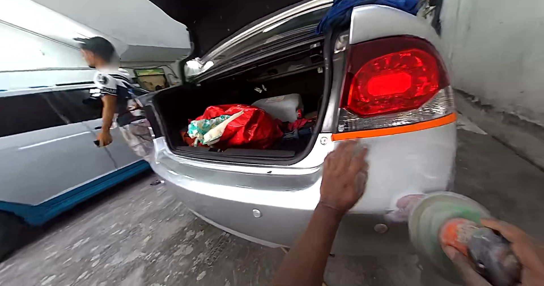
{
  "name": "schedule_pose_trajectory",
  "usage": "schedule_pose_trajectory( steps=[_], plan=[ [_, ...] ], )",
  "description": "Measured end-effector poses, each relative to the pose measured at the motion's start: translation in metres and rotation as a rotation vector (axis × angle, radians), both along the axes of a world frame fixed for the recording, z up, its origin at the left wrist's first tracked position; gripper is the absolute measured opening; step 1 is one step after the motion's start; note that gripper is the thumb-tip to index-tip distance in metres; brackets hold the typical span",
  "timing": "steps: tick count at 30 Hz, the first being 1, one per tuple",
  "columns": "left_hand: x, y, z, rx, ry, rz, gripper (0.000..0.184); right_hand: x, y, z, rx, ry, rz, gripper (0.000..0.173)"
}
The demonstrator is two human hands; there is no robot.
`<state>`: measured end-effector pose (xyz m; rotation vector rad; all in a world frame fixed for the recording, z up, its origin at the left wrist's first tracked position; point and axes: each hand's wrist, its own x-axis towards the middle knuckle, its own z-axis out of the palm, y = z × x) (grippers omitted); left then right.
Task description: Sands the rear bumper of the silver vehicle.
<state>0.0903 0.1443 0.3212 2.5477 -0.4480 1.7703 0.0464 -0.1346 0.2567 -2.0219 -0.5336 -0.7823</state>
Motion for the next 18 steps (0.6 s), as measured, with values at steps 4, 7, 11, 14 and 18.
schedule_pose_trajectory(
  steps=[4, 7, 11, 14, 18],
  plan=[
    [-0.004, 0.013, 0.001, -0.212, -0.036, 0.037, 0.044, -0.008, 0.019, -0.004, 0.014, 0.020, -0.094, 0.069],
    [-0.030, 0.061, 0.003, -0.268, 0.037, 0.234, 0.047, -0.005, 0.030, -0.005, -0.007, 0.021, -0.119, 0.067],
    [-0.042, 0.091, -0.003, -0.315, 0.125, 0.380, 0.053, -0.006, 0.045, -0.001, -0.058, 0.015, -0.164, 0.065],
    [-0.041, 0.088, -0.006, -0.267, 0.106, 0.331, 0.055, -0.001, 0.041, 0.006, -0.070, 0.029, -0.214, 0.065],
    [-0.043, 0.081, -0.010, -0.178, 0.103, 0.295, 0.071, 0.005, 0.026, 0.010, -0.060, 0.093, -0.260, 0.066]
  ],
)
